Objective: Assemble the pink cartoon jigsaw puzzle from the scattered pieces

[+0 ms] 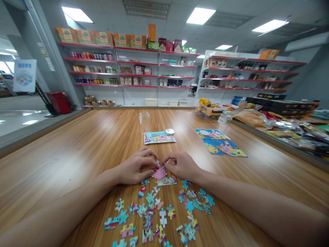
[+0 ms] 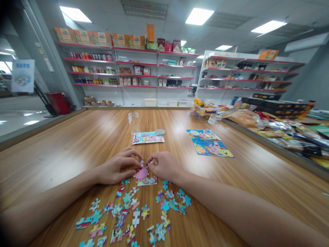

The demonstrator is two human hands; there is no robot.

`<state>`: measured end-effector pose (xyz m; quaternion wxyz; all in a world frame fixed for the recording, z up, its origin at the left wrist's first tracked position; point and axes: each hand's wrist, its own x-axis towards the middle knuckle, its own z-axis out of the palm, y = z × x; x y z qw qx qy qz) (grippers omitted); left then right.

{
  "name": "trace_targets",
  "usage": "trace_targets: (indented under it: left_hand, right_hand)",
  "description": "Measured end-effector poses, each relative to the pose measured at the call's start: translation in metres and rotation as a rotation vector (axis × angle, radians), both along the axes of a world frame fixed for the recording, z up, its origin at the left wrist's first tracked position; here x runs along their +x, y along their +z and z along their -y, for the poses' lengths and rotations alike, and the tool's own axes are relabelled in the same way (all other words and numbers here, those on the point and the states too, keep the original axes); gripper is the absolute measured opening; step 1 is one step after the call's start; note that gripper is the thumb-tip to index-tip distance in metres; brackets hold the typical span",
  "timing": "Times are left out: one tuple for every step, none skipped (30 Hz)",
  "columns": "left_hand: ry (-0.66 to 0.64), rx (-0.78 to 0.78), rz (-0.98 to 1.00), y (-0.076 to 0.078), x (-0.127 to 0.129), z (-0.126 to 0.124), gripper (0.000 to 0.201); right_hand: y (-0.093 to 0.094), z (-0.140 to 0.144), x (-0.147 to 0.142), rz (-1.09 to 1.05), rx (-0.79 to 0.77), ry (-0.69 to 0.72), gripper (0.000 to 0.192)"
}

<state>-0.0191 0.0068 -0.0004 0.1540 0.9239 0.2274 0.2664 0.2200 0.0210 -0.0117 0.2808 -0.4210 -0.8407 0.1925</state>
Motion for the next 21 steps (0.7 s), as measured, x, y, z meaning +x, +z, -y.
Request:
trace_targets:
  left_hand:
    - [-0.009, 0.007, 0.005, 0.0007, 0.0004, 0.0003, 0.019]
    - [-0.024, 0.012, 0.012, 0.0014, 0.0009, 0.0006, 0.021]
    - [-0.042, 0.017, 0.016, 0.0021, 0.0013, 0.0010, 0.023]
    - [-0.061, 0.024, 0.016, 0.0027, 0.0017, 0.0013, 0.024]
    - [-0.078, 0.032, 0.008, 0.0031, 0.0020, 0.0015, 0.024]
    - [-0.094, 0.040, -0.004, 0.0032, 0.0022, 0.0015, 0.024]
    - [-0.108, 0.044, -0.017, 0.0029, 0.0022, 0.0014, 0.023]
    - [-0.114, 0.042, -0.025, 0.0024, 0.0021, 0.0011, 0.022]
    - [-0.113, 0.036, -0.023, 0.0018, 0.0019, 0.0008, 0.021]
    - [-0.108, 0.024, -0.015, 0.0011, 0.0016, 0.0005, 0.020]
    - [-0.100, 0.013, -0.006, 0.0004, 0.0012, 0.0003, 0.020]
    - [-0.092, 0.004, 0.002, -0.0001, 0.0007, 0.0002, 0.019]
    - [-0.084, -0.002, 0.008, -0.0004, 0.0004, 0.0003, 0.019]
    - [-0.078, -0.006, 0.011, -0.0005, 0.0000, 0.0005, 0.018]
    - [-0.075, -0.010, 0.010, -0.0004, -0.0002, 0.0008, 0.019]
    - [-0.072, -0.015, 0.008, -0.0002, -0.0003, 0.0012, 0.019]
    - [-0.069, -0.020, 0.007, 0.0000, -0.0003, 0.0014, 0.019]
    - [-0.068, -0.026, 0.003, 0.0002, -0.0002, 0.0016, 0.019]
    - [-0.069, -0.031, 0.000, 0.0003, -0.0001, 0.0017, 0.019]
    - [-0.069, -0.035, -0.004, 0.0002, 0.0000, 0.0015, 0.019]
    - [-0.068, -0.037, -0.004, -0.0002, 0.0002, 0.0012, 0.019]
  right_hand:
    - [0.0005, 0.0008, -0.0005, 0.010, 0.003, -0.002, 0.018]
    - [0.0011, 0.0016, -0.0010, 0.017, 0.005, -0.008, 0.018]
    - [0.0017, 0.0023, -0.0015, 0.021, 0.007, -0.016, 0.018]
    - [0.0023, 0.0028, -0.0018, 0.024, 0.011, -0.026, 0.017]
    - [0.0028, 0.0033, -0.0020, 0.026, 0.019, -0.038, 0.016]
    - [0.0033, 0.0038, -0.0021, 0.028, 0.028, -0.053, 0.015]
    - [0.0038, 0.0043, -0.0021, 0.031, 0.039, -0.073, 0.014]
    - [0.0044, 0.0048, -0.0020, 0.038, 0.050, -0.095, 0.013]
    - [0.0049, 0.0053, -0.0019, 0.047, 0.056, -0.116, 0.012]
    - [0.0054, 0.0058, -0.0018, 0.057, 0.059, -0.134, 0.011]
    - [0.0058, 0.0062, -0.0017, 0.066, 0.057, -0.146, 0.011]
    - [0.0060, 0.0064, -0.0016, 0.070, 0.053, -0.153, 0.010]
    - [0.0061, 0.0063, -0.0015, 0.068, 0.048, -0.154, 0.010]
    - [0.0060, 0.0059, -0.0015, 0.058, 0.043, -0.151, 0.010]
    - [0.0057, 0.0053, -0.0014, 0.041, 0.036, -0.145, 0.009]
    - [0.0054, 0.0045, -0.0014, 0.022, 0.029, -0.138, 0.009]
    - [0.0050, 0.0036, -0.0014, 0.000, 0.020, -0.129, 0.009]
    - [0.0046, 0.0029, -0.0012, -0.021, 0.010, -0.122, 0.010]
    - [0.0043, 0.0024, -0.0010, -0.044, -0.002, -0.111, 0.010]
    - [0.0041, 0.0025, -0.0007, -0.069, -0.013, -0.094, 0.011]
    - [0.0041, 0.0032, -0.0002, -0.101, -0.023, -0.066, 0.011]
